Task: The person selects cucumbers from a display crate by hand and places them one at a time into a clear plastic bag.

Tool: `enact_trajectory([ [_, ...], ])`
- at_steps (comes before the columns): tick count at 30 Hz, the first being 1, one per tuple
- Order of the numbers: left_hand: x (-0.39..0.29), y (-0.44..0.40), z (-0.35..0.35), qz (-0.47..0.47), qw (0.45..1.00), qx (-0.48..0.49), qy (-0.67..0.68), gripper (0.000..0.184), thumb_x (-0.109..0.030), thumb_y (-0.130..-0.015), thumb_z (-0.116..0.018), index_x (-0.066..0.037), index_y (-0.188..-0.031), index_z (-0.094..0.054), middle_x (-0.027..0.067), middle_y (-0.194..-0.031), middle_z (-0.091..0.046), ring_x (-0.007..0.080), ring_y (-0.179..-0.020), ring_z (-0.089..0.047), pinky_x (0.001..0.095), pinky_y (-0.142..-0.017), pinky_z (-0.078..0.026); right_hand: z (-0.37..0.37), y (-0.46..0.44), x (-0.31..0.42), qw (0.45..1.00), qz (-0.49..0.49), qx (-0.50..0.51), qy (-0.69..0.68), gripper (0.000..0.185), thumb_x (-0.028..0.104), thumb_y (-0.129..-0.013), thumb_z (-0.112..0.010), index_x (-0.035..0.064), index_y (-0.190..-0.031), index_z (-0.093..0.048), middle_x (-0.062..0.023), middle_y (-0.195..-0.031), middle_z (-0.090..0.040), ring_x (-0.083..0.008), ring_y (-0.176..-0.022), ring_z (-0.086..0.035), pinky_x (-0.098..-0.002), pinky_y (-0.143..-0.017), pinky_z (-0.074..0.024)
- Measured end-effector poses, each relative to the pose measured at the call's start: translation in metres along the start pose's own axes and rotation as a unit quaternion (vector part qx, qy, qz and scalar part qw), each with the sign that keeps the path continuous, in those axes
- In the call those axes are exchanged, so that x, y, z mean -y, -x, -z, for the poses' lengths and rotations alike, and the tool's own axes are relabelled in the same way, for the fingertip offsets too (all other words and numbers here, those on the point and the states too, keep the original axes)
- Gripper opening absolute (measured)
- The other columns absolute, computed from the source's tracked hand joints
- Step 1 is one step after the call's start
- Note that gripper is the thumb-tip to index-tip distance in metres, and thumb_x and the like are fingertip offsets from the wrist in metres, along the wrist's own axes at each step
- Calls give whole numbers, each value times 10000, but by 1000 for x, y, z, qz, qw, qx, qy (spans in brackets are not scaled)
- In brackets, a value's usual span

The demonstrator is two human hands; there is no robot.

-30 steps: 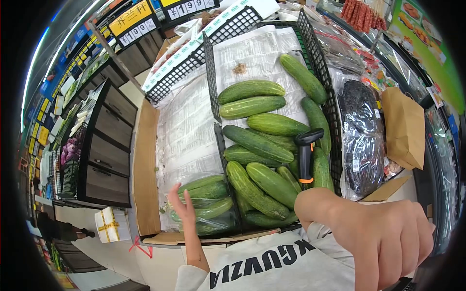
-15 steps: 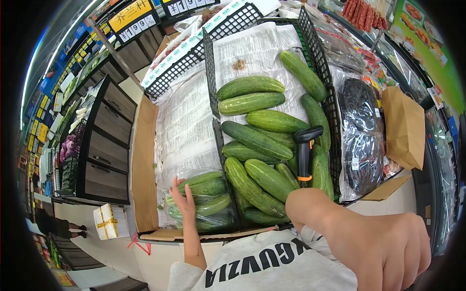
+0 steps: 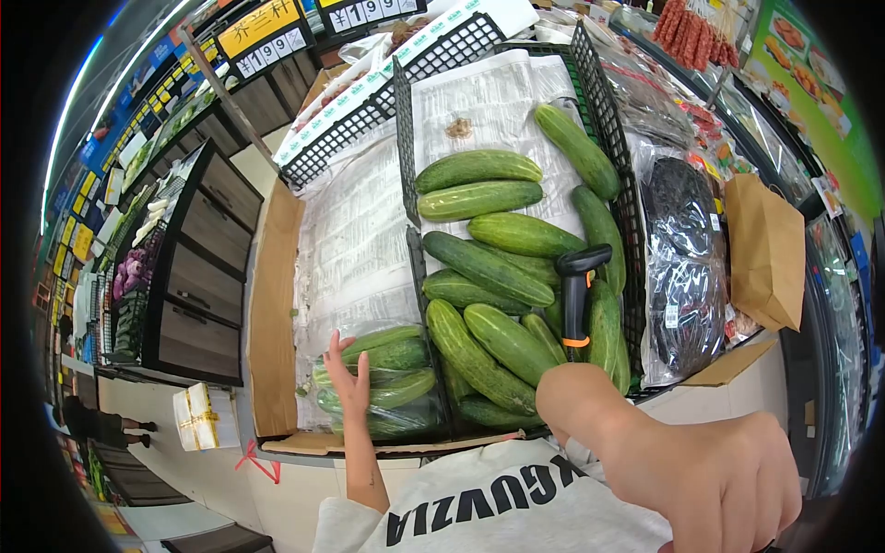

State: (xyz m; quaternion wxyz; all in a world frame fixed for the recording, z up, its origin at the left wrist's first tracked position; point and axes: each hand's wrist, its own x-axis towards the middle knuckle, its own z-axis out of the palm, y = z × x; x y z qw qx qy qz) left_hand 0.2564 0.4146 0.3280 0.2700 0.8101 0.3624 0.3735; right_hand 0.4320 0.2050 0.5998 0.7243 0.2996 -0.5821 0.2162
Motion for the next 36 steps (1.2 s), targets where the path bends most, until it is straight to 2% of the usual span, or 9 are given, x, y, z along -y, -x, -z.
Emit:
enact_trajectory([
  [2, 2, 0, 0, 0, 1000, 4, 7, 504, -110, -756, -497, -22, -1210, -298, 112, -982, -481, 218, -953, -420, 347, -887, -253, 7, -4, -3, 997, -13, 75, -29, 230, -1, -717, -380, 57, -498, -423, -90, -500, -424, -183, -465, -448, -373, -601, -498],
  [9, 3, -1, -1, 19, 999, 15, 29, 518, -160, -767, -482, -43, -1225, -271, 88, -991, -478, 240, -999, -411, 470, -968, -60, 2, -2, 2, 995, -42, 82, -33, 243, -2, -723, -368, 60, -493, -421, -82, -489, -410, -169, -447, -428, -349, -593, -481],
  [11, 3, 0, 0, 20, 999, 15, 26, 514, -161, -768, -480, -45, -1224, -273, 89, -993, -478, 241, -998, -413, 471, -968, -59, -7, 1, 0, 1000, 5, -8, 1, 173, -41, -597, -403, 25, -438, -395, -69, -397, -353, -153, -340, -352, -246, -316, -253],
  [14, 1, -2, 1, 20, 999, 17, 33, 497, -181, -780, -466, -49, -1221, -279, 89, -985, -483, 240, -994, -417, 474, -970, -58, -6, -2, -3, 1000, -23, -6, -8, 259, -9, -716, -350, 73, -475, -398, -68, -471, -380, -158, -418, -396, -322, -547, -478],
  [17, 1, -1, 2, 24, 999, 29, 15, 464, -206, -793, -451, -49, -1206, -307, 82, -958, -499, 238, -981, -430, 476, -971, -61, 12, -3, 5, 984, -92, 144, -54, 333, 171, -815, -349, 21, -572, -520, -154, -576, -503, -258, -547, -519, -434, -722, -438],
  [22, 2, -2, 0, 24, 998, 63, -7, 361, -219, -798, -450, -34, -1108, -425, 68, -913, -530, 229, -930, -471, 463, -974, -75, 63, 34, -19, 992, -101, 4, -74, 309, 280, -830, -395, 76, -600, -425, -19, -529, -409, -145, -414, -342, -330, -465, -381],
  [24, 5, -2, 0, 22, 997, 72, -18, 335, -211, -795, -456, -32, -1078, -448, 70, -903, -534, 228, -918, -477, 459, -973, -85, 79, 59, -42, 892, -308, -252, 217, 183, 158, -767, -485, 21, -646, -476, -16, -592, -437, -116, -525, -399, -273, -527, -371],
  [28, 10, -3, -3, 23, 997, 70, -22, 251, -177, -785, -471, -24, -980, -508, 81, -841, -551, 226, -856, -502, 446, -964, -119, 130, 136, -101, 636, -557, -13, 534, 177, 152, -746, -501, -20, -712, -521, -116, -679, -514, -216, -608, -508, -285, -565, -404],
  [36, 2, -6, 1, 20, 997, 59, -35, 179, -154, -786, -473, -8, -854, -550, 100, -807, -561, 250, -800, -501, 394, -918, -232, 151, 249, -115, 467, -600, 166, 628, 151, 106, -723, -459, -14, -798, -513, -171, -769, -513, -322, -713, -526, -388, -633, -432],
])
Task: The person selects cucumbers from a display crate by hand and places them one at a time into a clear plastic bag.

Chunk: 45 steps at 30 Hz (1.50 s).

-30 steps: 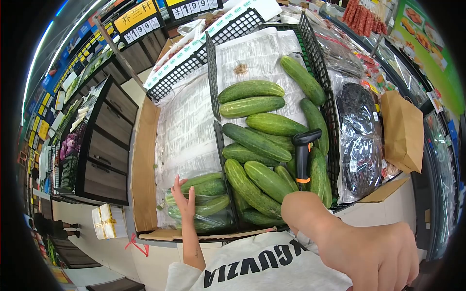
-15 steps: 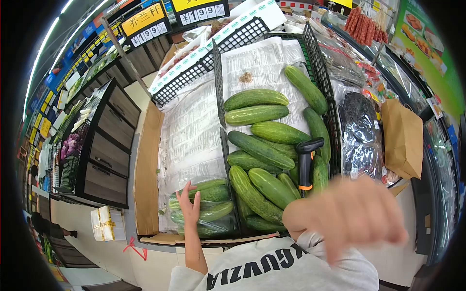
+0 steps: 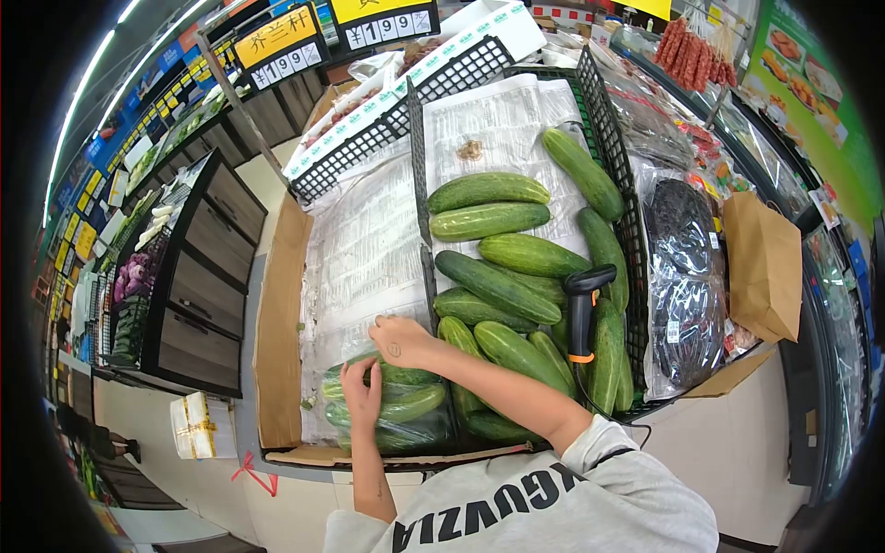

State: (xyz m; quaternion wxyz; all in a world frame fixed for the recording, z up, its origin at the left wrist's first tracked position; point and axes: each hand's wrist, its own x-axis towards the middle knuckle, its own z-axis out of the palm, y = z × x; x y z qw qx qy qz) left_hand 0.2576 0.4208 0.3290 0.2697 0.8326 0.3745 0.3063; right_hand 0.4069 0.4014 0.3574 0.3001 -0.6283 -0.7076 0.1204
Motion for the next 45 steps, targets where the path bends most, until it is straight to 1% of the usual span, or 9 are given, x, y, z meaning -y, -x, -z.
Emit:
enact_trajectory([
  [5, 9, 1, -5, -9, 1000, -16, -13, 172, -141, -789, -471, -5, -853, -554, 105, -822, -559, 262, -814, -489, 362, -832, -317, -3, 8, -2, 991, -36, 124, 19, 184, 118, -695, -488, -24, -806, -524, -197, -810, -526, -332, -772, -533, -387, -662, -440],
  [10, 3, 5, -2, 19, 992, -81, 96, 157, -93, -793, -451, 22, -834, -550, 83, -649, -551, 155, -613, -511, 275, -594, -401, 3, 8, 1, 976, -87, 199, 10, 243, 179, -685, -518, -27, -812, -543, -210, -806, -553, -338, -785, -543, -388, -679, -444],
  [13, 11, 7, -4, 21, 989, -102, 109, 159, -87, -798, -446, 31, -827, -548, 50, -577, -516, 106, -548, -478, 240, -522, -383, 5, 9, 1, 972, -95, 215, 4, 292, 226, -670, -542, -23, -823, -549, -207, -783, -564, -329, -769, -551, -387, -671, -447],
  [17, 15, 10, -1, 57, 989, -85, 106, 141, -89, -784, -471, 14, -808, -564, 69, -615, -517, 139, -551, -467, 270, -534, -377, 10, 9, -1, 964, -63, 260, -1, 419, 298, -584, -622, -17, -850, -541, -194, -771, -568, -311, -760, -555, -377, -662, -448],
  [21, 15, 10, -3, -2, 996, -75, 57, 148, -101, -791, -469, 24, -793, -548, 44, -578, -494, 90, -530, -441, 231, -479, -349, 2, 9, -7, 946, -45, 319, 30, 533, 319, -479, -693, -12, -863, -530, -179, -759, -572, -295, -754, -561, -368, -650, -451],
  [31, -10, 21, 12, -112, 992, -28, -56, 142, -104, -667, -588, -39, -618, -472, 74, -543, -452, 236, -533, -438, 325, -570, -335, 7, 13, -3, 946, -54, 318, 44, 476, 256, -443, -667, -2, -825, -548, -159, -734, -578, -289, -700, -572, -361, -602, -454],
  [36, -7, 37, 16, -61, 995, 11, -83, 155, -110, -673, -585, -51, -599, -463, 67, -537, -451, 243, -533, -440, 330, -563, -326, 41, -7, 18, 957, -66, 281, 41, 384, 262, -423, -643, -27, -665, -571, -176, -667, -575, -305, -622, -568, -355, -550, -442],
  [40, 2, 36, 11, -50, 996, 9, -72, 149, -100, -687, -571, -43, -594, -469, 74, -532, -455, 248, -520, -440, 342, -537, -328, 69, 2, 35, 981, 70, 101, 148, 216, 174, -424, -580, 0, -544, -541, -159, -567, -545, -292, -523, -548, -357, -492, -429],
  [45, 0, 31, 6, 15, 1000, 21, -10, 109, -85, -708, -545, -5, -643, -509, 96, -523, -455, 241, -506, -451, 331, -497, -350, 163, 35, 32, 975, 61, 90, 194, 340, 206, -459, -595, -20, -691, -492, -153, -644, -522, -298, -607, -534, -354, -529, -439],
])
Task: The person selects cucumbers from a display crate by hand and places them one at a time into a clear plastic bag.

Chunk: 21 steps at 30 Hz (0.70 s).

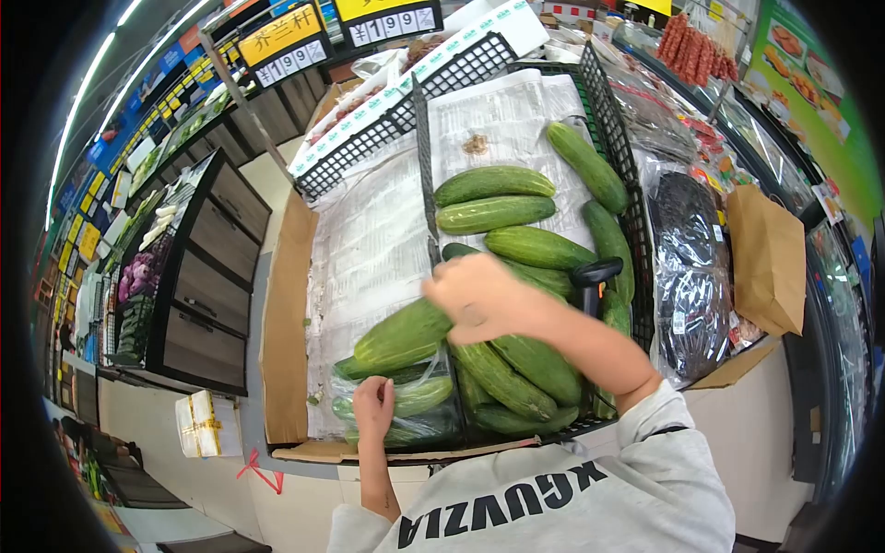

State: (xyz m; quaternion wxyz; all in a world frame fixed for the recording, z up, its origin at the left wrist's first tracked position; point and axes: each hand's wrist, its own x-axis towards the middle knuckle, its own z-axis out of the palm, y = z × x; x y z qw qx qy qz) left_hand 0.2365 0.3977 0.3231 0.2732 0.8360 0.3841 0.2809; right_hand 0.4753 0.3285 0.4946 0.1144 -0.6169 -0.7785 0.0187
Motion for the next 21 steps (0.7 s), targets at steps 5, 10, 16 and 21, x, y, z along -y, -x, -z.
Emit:
enact_trajectory([
  [5, 6, -2, -2, 8, 1000, 17, -5, 91, -87, -711, -539, -8, -668, -520, 97, -568, -474, 237, -525, -456, 327, -498, -351, 69, 78, -44, 961, -159, -195, -119, 563, 190, -443, -696, 2, -948, -533, -138, -889, -563, -238, -827, -545, -298, -757, -406],
  [10, 5, -5, -3, -2, 999, 23, -28, 94, -103, -718, -534, -22, -673, -522, 87, -591, -470, 236, -564, -452, 333, -538, -343, 51, 85, -111, 816, -352, -387, -247, 640, 181, -472, -715, -19, -1038, -493, -132, -940, -552, -212, -855, -526, -263, -779, -375],
  [16, 11, -2, -1, -36, 998, 16, -58, 91, -111, -720, -536, -33, -673, -535, 76, -624, -467, 239, -629, -449, 341, -596, -338, -12, 65, -201, 744, -458, -412, -260, 688, 254, -464, -718, -71, -1028, -496, -185, -974, -548, -228, -885, -535, -279, -768, -395],
  [21, 15, 1, -2, -35, 998, 10, -56, 86, -114, -719, -539, -35, -684, -547, 69, -659, -477, 240, -660, -453, 338, -632, -339, -35, 76, -214, 777, -501, -355, -141, 673, 301, -480, -716, 10, -1049, -505, -165, -951, -559, -258, -879, -538, -326, -764, -408],
])
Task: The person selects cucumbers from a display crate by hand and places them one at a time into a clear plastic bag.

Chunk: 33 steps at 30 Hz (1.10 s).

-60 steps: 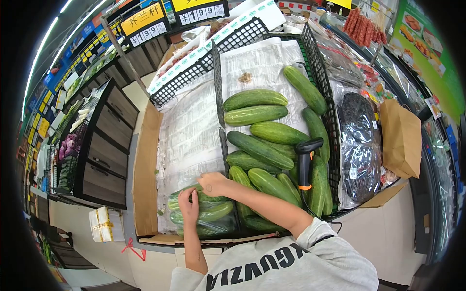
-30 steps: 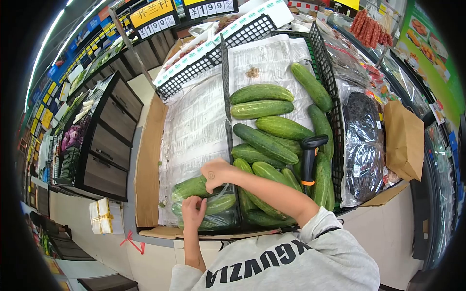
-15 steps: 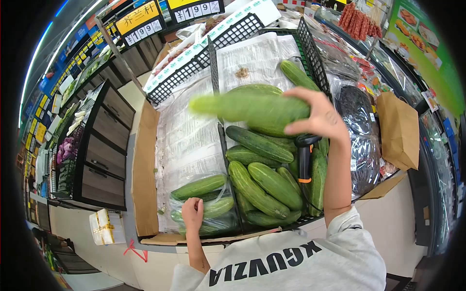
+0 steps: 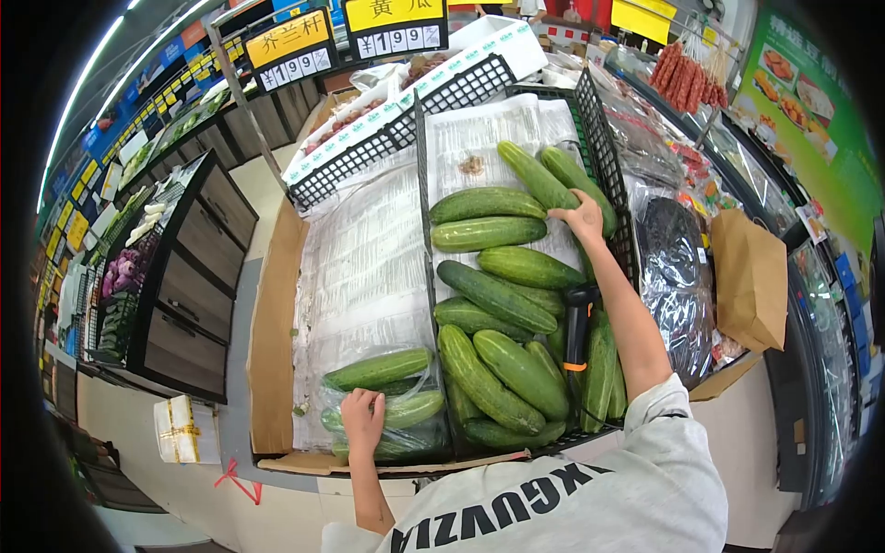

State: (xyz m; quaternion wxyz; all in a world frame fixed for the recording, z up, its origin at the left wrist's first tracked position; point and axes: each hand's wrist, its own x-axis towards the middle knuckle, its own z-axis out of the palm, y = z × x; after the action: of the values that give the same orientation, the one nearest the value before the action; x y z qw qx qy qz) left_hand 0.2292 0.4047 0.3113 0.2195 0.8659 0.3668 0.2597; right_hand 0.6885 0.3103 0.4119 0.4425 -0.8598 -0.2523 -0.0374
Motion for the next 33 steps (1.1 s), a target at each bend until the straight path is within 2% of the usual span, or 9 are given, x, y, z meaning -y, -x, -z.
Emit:
enact_trajectory([
  [5, 0, -2, -1, 35, 999, -7, 32, 79, -104, -722, -532, -27, -719, -547, 79, -690, -496, 254, -689, -464, 351, -657, -344, 10, 6, -13, 995, -30, 57, 70, 651, 319, -532, -690, 20, -1071, -476, -167, -994, -531, -276, -909, -514, -335, -765, -409],
  [7, 4, -2, 1, 43, 997, -23, 54, 80, -101, -723, -530, -23, -733, -545, 88, -707, -502, 263, -702, -469, 358, -673, -347, 8, 13, -18, 977, 141, -3, 158, 594, 297, -588, -655, 22, -1077, -460, -173, -1028, -496, -291, -951, -476, -342, -792, -386],
  [10, 14, -5, 9, 100, 990, -90, 33, 113, -106, -733, -523, -9, -792, -534, 130, -828, -489, 290, -793, -455, 381, -723, -340, 6, 35, 11, 942, 265, -89, 186, 526, 240, -618, -636, -2, -1054, -470, -190, -1045, -477, -304, -996, -435, -356, -854, -345],
  [14, 22, -20, 21, 153, 973, -151, -85, 245, -132, -746, -520, -15, -961, -509, 178, -1056, -404, 328, -987, -369, 391, -822, -308, -23, 107, 86, 942, 314, 109, 51, 365, 204, -682, -578, 17, -987, -506, -170, -1005, -498, -301, -960, -456, -354, -836, -360],
  [17, 28, -33, 22, 189, 961, -162, -119, 355, -151, -742, -530, -22, -1065, -463, 192, -1131, -364, 336, -1055, -326, 391, -863, -287, -68, 167, 134, 860, 326, 392, -28, 207, 127, -753, -458, 31, -916, -540, -130, -913, -548, -277, -833, -527, -347, -739, -425],
  [22, 41, -31, 23, 243, 954, -167, -60, 444, -138, -712, -532, -7, -1119, -411, 203, -1097, -405, 316, -1028, -378, 374, -861, -308, -145, 239, 151, 751, 403, 522, 29, 185, 7, -646, -436, -1, -790, -552, -188, -814, -557, -314, -756, -550, -390, -650, -445],
  [24, 61, -23, 21, 290, 940, -144, 110, 446, -102, -685, -500, 19, -1104, -409, 195, -1039, -456, 295, -963, -443, 348, -829, -343, -166, 256, 150, 735, 419, 530, 61, 161, 14, -647, -445, -6, -768, -550, -191, -793, -557, -312, -745, -552, -387, -641, -445],
  [27, 76, -16, 14, 276, 939, -135, 152, 461, -81, -664, -473, 38, -1103, -394, 188, -998, -484, 279, -908, -477, 330, -794, -365, -181, 269, 145, 728, 423, 535, 74, 138, 30, -634, -477, -18, -738, -553, -200, -751, -555, -315, -729, -558, -386, -616, -450],
  [33, 70, -19, 9, 252, 952, -161, 62, 409, -145, -693, -500, 51, -1045, -428, 190, -981, -483, 322, -912, -460, 361, -804, -349, -186, 281, 143, 778, 412, 473, 40, 181, 35, -634, -505, -32, -800, -527, -185, -860, -514, -297, -832, -519, -369, -657, -444],
])
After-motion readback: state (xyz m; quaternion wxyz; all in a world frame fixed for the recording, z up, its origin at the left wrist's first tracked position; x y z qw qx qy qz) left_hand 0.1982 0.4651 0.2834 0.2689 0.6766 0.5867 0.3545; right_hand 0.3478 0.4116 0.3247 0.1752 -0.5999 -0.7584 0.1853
